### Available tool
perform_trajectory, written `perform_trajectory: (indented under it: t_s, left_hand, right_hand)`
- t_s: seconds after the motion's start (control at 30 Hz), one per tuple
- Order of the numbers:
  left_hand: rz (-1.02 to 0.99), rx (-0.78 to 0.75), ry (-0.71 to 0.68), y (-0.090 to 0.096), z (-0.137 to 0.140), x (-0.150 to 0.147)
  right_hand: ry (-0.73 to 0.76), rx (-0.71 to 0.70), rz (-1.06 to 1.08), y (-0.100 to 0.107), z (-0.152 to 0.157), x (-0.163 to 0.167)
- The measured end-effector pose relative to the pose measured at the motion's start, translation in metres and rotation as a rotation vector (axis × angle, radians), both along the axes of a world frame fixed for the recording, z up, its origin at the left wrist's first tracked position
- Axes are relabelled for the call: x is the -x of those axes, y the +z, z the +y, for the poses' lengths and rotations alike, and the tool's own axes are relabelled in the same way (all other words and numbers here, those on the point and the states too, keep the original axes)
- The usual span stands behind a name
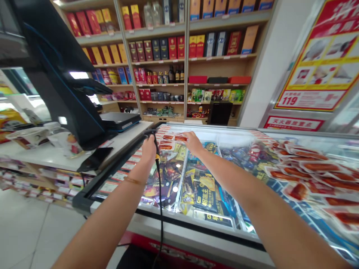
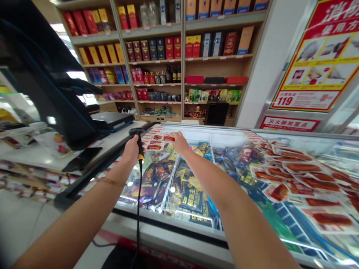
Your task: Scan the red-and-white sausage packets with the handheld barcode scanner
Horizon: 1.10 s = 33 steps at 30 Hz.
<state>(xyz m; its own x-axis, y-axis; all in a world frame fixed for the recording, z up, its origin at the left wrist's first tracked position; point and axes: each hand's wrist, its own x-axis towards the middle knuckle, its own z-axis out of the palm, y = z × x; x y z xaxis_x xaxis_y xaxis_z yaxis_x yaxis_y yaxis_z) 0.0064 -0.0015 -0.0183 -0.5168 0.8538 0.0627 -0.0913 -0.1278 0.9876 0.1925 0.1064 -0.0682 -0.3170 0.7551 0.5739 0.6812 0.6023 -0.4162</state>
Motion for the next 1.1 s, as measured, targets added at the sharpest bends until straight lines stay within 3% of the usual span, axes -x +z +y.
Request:
perform_trajectory:
  t_s: [0.1, 0.23, 0.33, 0.43, 0.57, 0.67, 0.93, 1.0, 1.1]
  left_hand:
    - [0.004, 0.033, 0.127, -0.002, -0.006, 0.035]
    - [-0.02, 0.048, 0.155, -0.004, -0.016, 0.056]
    - [-0.047, 0.044, 0.119, -0.006, -0.019, 0.053]
    - [-0.07, 0.027, 0.055, -0.005, -0.019, 0.035]
    - [-0.127, 0.036, -0.062, -0.004, -0.016, -0.01]
    - [-0.162, 0.062, -0.149, -0.007, -0.014, -0.053]
    - [-0.172, 0.09, -0.392, -0.018, -0.017, -0.156]
    - [-0.14, 0.095, -0.425, -0.023, -0.019, -0.169]
    - [-0.093, 0.087, -0.45, -0.033, -0.022, -0.176]
  right_hand:
    - [0.005, 0.04, -0.022, -0.007, 0.015, 0.049]
    - [-0.11, 0.076, -0.116, -0.022, 0.023, 0.083]
    - [-0.183, 0.104, -0.119, -0.027, 0.019, 0.086]
    - [-0.201, 0.103, -0.104, -0.027, 0.009, 0.065]
    - [-0.227, 0.074, -0.176, -0.026, -0.016, -0.003]
    - [-0.255, 0.086, -0.283, -0.021, -0.041, -0.077]
    - [-0.41, 0.283, -0.604, 0.007, -0.088, -0.279]
    - [-0.428, 0.297, -0.635, 0.006, -0.097, -0.311]
    - [-0.418, 0.179, -0.669, 0.002, -0.109, -0.332]
